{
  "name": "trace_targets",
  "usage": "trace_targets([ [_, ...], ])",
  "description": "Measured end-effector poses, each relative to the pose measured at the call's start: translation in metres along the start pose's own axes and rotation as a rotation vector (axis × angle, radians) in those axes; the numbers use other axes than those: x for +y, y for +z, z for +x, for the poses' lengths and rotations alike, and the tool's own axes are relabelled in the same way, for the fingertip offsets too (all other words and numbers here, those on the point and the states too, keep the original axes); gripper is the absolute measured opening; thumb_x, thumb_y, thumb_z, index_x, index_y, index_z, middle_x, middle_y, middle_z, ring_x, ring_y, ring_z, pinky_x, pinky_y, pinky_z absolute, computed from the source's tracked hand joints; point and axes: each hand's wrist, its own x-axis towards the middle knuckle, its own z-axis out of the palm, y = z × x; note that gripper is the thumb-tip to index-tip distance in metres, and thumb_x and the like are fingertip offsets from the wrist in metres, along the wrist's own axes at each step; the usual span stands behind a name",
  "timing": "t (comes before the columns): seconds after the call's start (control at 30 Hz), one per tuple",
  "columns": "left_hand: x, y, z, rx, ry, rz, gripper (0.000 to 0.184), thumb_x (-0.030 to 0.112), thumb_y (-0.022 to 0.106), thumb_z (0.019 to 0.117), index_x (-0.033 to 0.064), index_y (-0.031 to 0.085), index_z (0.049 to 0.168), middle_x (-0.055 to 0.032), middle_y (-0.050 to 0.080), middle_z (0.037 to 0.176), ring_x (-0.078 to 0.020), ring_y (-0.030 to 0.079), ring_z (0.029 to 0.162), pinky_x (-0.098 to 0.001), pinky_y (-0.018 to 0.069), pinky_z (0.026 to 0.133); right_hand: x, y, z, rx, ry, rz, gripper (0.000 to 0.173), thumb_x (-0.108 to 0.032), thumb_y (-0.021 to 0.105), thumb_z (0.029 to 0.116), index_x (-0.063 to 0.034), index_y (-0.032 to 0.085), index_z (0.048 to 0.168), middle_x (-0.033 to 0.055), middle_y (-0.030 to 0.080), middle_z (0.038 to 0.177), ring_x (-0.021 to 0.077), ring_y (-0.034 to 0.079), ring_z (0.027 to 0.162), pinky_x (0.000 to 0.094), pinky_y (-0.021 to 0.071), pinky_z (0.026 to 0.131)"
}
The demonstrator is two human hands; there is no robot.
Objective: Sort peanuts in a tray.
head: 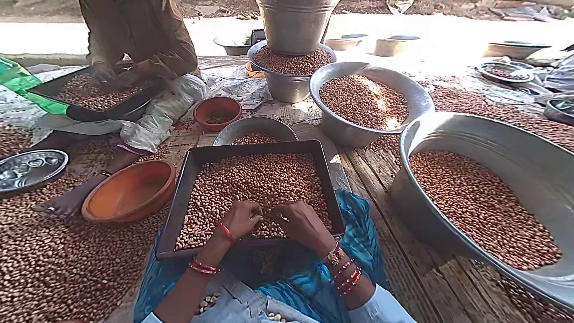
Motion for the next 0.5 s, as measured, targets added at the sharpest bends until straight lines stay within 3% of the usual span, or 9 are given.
trace_targets([
  [0.07,-0.004,-0.008,-0.005,0.067,-0.028,-0.049,0.018,0.014,0.068,0.0983,0.0005,0.074,0.109,-0.0140,0.067,0.082,-0.0247,0.061,0.073,-0.0445,0.0512,0.076,-0.009,0.007,0.005,-0.077,0.003,-0.118,0.021,-0.013,0.056,0.1019,-0.0040,0.074,0.110,0.0192,0.073,0.104,0.0380,0.071,0.097,0.0557,0.0546,0.081],
  [0.17,-0.007,-0.014,-0.009,0.089,-0.032,-0.009,0.019,0.008,0.064,0.0986,0.0028,0.074,0.114,-0.0148,0.067,0.084,-0.0270,0.060,0.074,-0.0459,0.0503,0.077,-0.013,0.012,0.011,-0.187,0.046,-0.217,0.020,-0.011,0.057,0.1014,-0.0021,0.071,0.113,0.0221,0.071,0.106,0.0410,0.070,0.099,0.0573,0.0536,0.082],
  [0.2,-0.006,-0.012,-0.009,0.078,-0.015,0.017,0.019,0.008,0.064,0.0982,0.0026,0.074,0.114,-0.0170,0.069,0.089,-0.0301,0.063,0.079,-0.0483,0.0515,0.081,-0.013,0.013,0.013,-0.206,0.052,-0.226,0.020,-0.012,0.058,0.1010,-0.0024,0.071,0.113,0.0220,0.071,0.105,0.0411,0.070,0.099,0.0573,0.0535,0.082],
  [0.3,0.005,-0.003,-0.006,-0.058,-0.039,0.119,0.024,0.014,0.066,0.0999,0.0020,0.073,0.119,-0.0216,0.071,0.118,-0.0378,0.068,0.111,-0.0540,0.0506,0.102,-0.013,0.014,0.016,-0.237,0.060,-0.230,0.021,-0.013,0.057,0.1014,-0.0031,0.070,0.115,0.0212,0.071,0.106,0.0405,0.069,0.101,0.0569,0.0533,0.083],
  [0.37,0.010,-0.001,-0.001,-0.133,-0.069,0.146,0.026,0.016,0.066,0.1008,-0.0003,0.071,0.121,-0.0230,0.070,0.120,-0.0388,0.067,0.116,-0.0550,0.0486,0.105,-0.011,0.013,0.015,-0.231,0.060,-0.216,0.021,-0.013,0.056,0.1016,-0.0027,0.069,0.115,0.0212,0.071,0.105,0.0403,0.070,0.100,0.0570,0.0531,0.082],
  [0.43,0.006,-0.005,-0.001,-0.127,-0.022,0.081,0.024,0.016,0.068,0.0995,-0.0011,0.073,0.116,-0.0216,0.073,0.106,-0.0351,0.070,0.100,-0.0513,0.0520,0.096,-0.010,0.008,0.010,-0.226,0.050,-0.156,0.022,-0.013,0.058,0.1001,-0.0025,0.069,0.115,0.0212,0.071,0.105,0.0404,0.069,0.101,0.0585,0.0526,0.083],
  [0.5,-0.014,-0.016,-0.009,-0.158,0.176,-0.198,0.016,0.014,0.069,0.0979,0.0009,0.075,0.104,-0.0085,0.072,0.088,-0.0154,0.067,0.079,-0.0350,0.0546,0.081,-0.011,-0.003,0.000,-0.202,-0.047,-0.011,0.019,-0.015,0.061,0.0985,-0.0023,0.071,0.109,0.0187,0.072,0.096,0.0365,0.071,0.091,0.0560,0.0534,0.079],
])
